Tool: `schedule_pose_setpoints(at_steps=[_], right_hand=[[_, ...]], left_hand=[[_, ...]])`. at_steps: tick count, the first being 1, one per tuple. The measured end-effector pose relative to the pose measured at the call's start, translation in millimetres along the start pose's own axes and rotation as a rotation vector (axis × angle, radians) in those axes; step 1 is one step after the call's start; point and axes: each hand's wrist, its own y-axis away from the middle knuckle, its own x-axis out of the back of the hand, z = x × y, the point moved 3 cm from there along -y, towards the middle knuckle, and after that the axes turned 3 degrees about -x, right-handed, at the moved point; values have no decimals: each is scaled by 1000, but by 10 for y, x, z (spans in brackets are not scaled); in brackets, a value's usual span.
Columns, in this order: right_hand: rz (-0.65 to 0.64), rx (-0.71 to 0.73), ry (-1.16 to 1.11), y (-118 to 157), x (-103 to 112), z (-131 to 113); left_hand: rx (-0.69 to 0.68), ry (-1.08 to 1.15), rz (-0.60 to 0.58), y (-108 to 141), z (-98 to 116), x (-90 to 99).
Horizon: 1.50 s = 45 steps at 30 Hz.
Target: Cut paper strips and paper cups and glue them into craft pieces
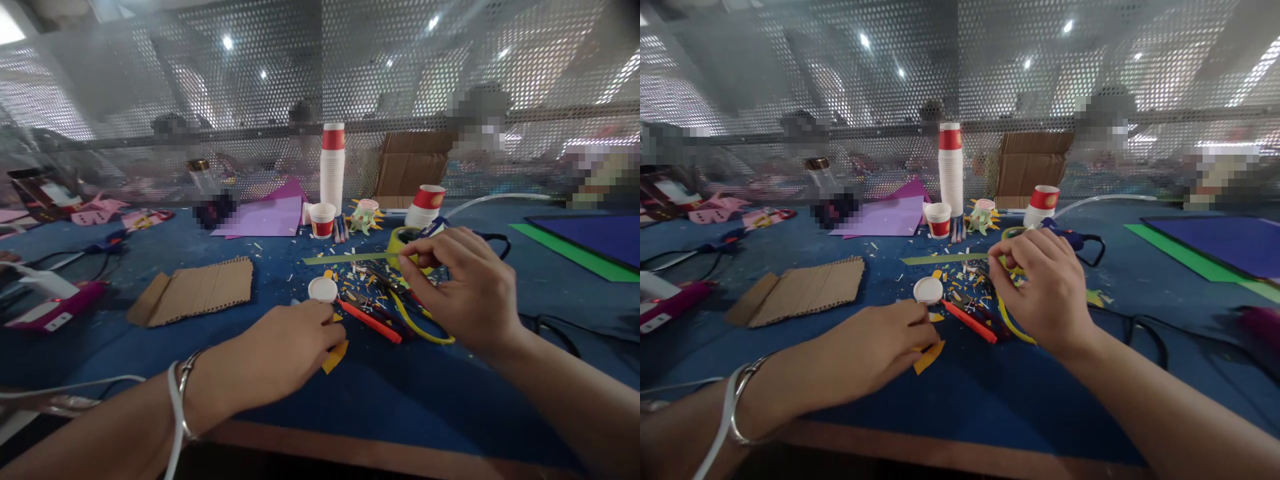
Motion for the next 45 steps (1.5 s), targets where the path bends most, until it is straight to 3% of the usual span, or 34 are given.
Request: schedule_pose_setpoints(at_steps=[6, 10, 12, 17, 22, 25, 30, 33, 38, 45], right_hand=[[-57, 10, 6, 4, 4, -50], [-105, 62, -12, -1, 33, -137], [-152, 87, -34, -8, 54, -200], [-317, 134, -117, 46, 109, -399], [-411, 123, -142, 416, 209, -533], [-405, 100, -175, 707, 282, -561], [-413, 6, -194, 992, 325, -554], [-385, -11, -192, 1064, 346, -537], [-339, -49, -143, 1167, 412, -489], [-351, -123, -90, 1222, 473, -455]], left_hand=[[106, -100, 70, 171, -108, 46], [177, -117, 457, 269, -23, 217], [178, -159, 579, 293, 34, 246], [62, -196, 513, 272, 121, 83], [0, -150, 522, 345, 226, -119], [0, -186, 559, 391, 309, -196], [-97, -146, 510, 366, 417, -275], [-104, -98, 449, 346, 444, -302], [-60, -113, 479, 337, 436, -318], [-97, -37, 363, 387, 457, -349]])
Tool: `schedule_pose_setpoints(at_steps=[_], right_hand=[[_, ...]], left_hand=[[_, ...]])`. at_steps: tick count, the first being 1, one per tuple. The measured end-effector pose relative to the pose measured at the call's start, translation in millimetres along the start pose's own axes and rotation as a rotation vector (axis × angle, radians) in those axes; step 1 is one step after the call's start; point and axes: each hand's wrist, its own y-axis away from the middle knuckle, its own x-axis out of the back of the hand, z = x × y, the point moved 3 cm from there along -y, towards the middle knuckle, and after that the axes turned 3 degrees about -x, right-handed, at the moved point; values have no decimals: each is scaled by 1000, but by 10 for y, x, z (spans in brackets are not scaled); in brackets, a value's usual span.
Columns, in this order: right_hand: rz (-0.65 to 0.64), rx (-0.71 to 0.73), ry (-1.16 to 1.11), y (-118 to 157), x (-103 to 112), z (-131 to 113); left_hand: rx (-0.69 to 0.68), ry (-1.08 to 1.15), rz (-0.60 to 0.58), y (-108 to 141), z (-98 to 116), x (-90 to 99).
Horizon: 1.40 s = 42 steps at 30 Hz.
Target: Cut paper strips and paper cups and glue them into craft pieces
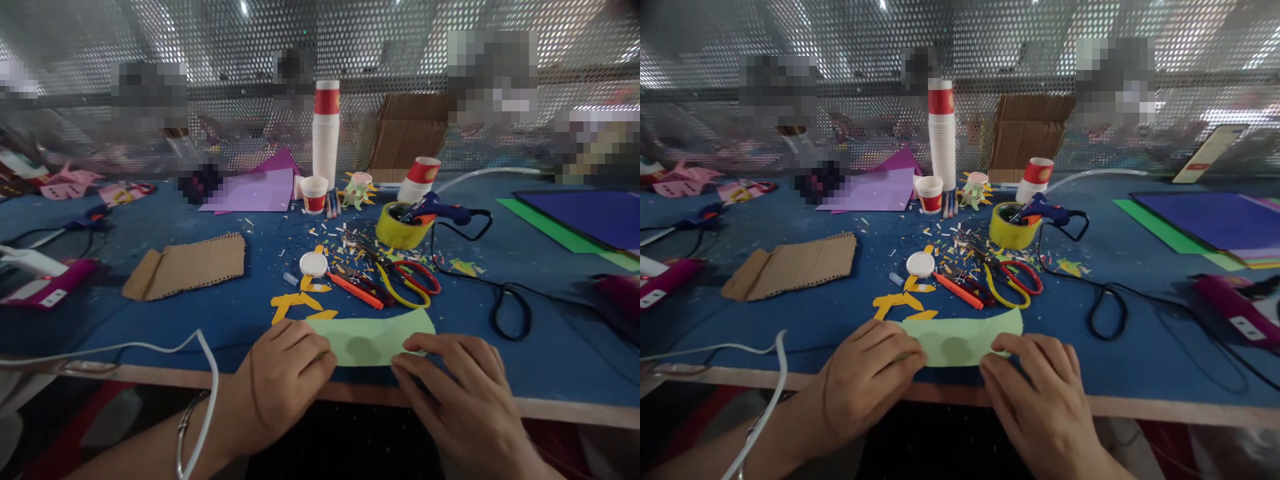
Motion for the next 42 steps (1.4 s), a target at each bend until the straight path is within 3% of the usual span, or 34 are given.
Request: schedule_pose_setpoints(at_steps=[4, 11, 17, 21, 42], right_hand=[[-29, -7, -12, -21, 28, 47], [-155, 16, -22, -20, 42, 163], [-242, -16, -59, -107, 37, 236], [-283, -61, -103, -194, 31, 290], [-329, -150, -157, -244, 10, 343]], left_hand=[[29, 56, -83, 42, 11, 33], [76, 184, -75, 89, -4, 63], [321, 336, -77, 90, -52, 113], [409, 382, -43, 78, -97, 128], [593, 328, -155, 52, -268, 29]])
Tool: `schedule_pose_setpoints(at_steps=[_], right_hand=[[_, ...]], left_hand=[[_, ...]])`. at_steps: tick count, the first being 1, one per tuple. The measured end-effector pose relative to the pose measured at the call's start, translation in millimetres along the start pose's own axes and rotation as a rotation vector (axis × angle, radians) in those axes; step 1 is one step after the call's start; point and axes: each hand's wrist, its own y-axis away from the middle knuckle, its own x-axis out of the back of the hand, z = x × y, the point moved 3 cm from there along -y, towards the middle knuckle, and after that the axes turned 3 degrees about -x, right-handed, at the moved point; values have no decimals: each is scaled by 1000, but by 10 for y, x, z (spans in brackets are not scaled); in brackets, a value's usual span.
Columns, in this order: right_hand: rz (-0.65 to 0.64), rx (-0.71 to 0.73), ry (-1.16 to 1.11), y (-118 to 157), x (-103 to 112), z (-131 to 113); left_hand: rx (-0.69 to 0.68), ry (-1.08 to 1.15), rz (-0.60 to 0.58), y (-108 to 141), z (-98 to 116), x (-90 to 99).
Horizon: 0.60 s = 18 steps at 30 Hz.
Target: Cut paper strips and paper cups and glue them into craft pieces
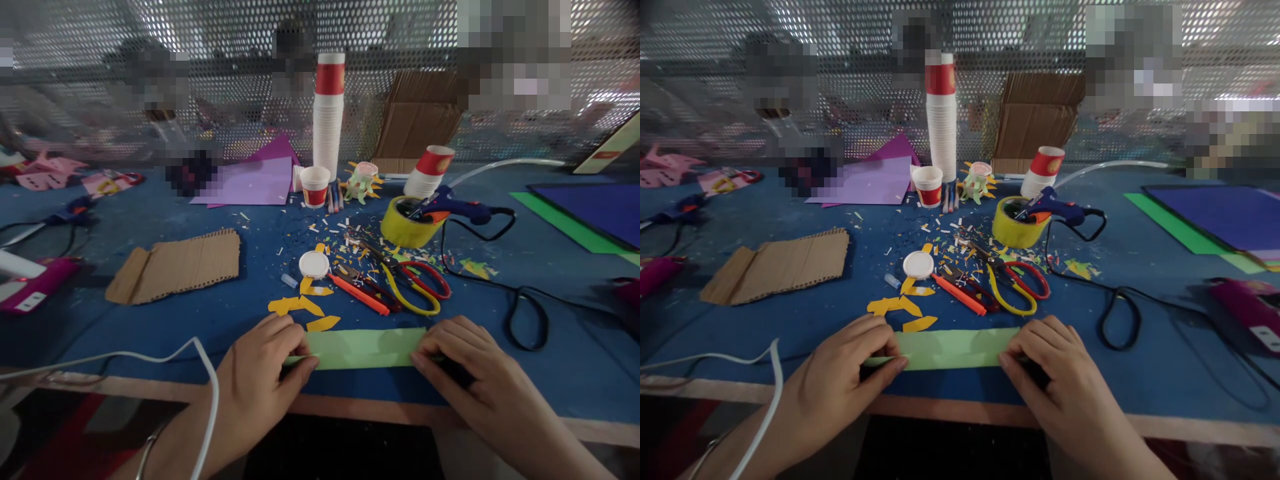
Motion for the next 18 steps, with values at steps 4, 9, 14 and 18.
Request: schedule_pose_setpoints(at_steps=[4, 9, 14, 18], right_hand=[[-1, -5, -1, 4, 5, -5], [20, -1, 20, -4, 12, -16], [55, 7, 38, -24, 14, -19], [74, -1, 21, -32, 14, -23]], left_hand=[[9, 13, -15, -9, -2, 10], [-14, 3, -8, -12, 8, 14], [-6, 25, 6, -18, -7, 15], [1, -3, 0, -35, -21, 13]])
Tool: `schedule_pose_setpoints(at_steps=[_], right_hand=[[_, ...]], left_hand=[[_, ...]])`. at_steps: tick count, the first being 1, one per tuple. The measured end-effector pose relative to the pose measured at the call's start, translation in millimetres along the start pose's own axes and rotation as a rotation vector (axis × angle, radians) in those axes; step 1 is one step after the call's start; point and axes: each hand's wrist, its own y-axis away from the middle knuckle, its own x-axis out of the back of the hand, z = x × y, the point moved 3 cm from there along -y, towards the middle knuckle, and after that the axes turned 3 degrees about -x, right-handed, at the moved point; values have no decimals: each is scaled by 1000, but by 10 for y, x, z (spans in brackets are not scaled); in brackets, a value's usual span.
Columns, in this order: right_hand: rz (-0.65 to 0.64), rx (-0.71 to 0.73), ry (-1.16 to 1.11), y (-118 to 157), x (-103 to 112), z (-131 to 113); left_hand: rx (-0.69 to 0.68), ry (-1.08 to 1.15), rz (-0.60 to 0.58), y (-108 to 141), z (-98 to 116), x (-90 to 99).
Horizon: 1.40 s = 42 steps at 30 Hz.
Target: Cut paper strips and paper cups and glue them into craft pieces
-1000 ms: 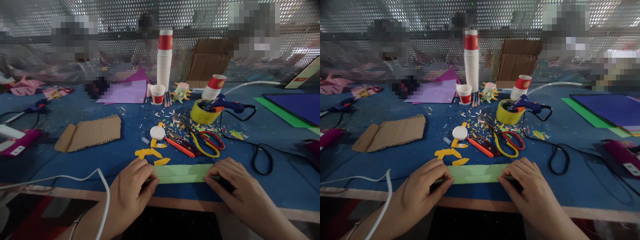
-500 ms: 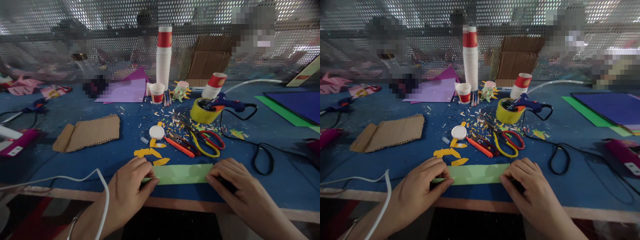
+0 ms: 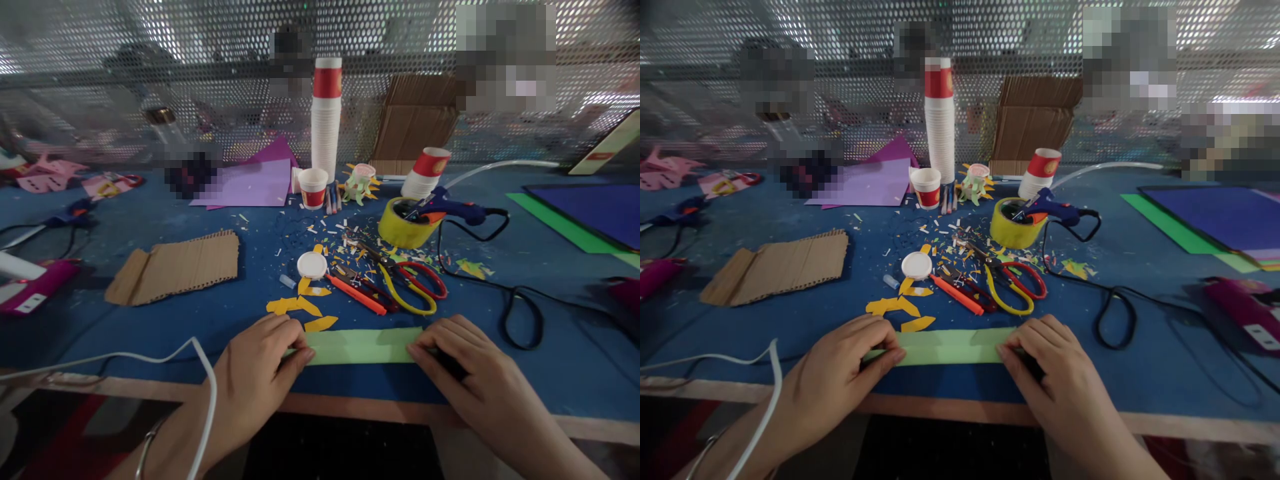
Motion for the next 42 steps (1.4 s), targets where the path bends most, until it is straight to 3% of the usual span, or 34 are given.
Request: schedule_pose_setpoints(at_steps=[14, 23, 42], right_hand=[[20, 35, 79, -57, -34, 14], [23, 56, 112, -61, -55, 18], [38, 72, 166, -61, -77, 24]], left_hand=[[-56, -201, 55, -4, 7, 16], [-99, -199, 113, 12, -19, 10], [7, -189, 84, 51, -131, 74]])
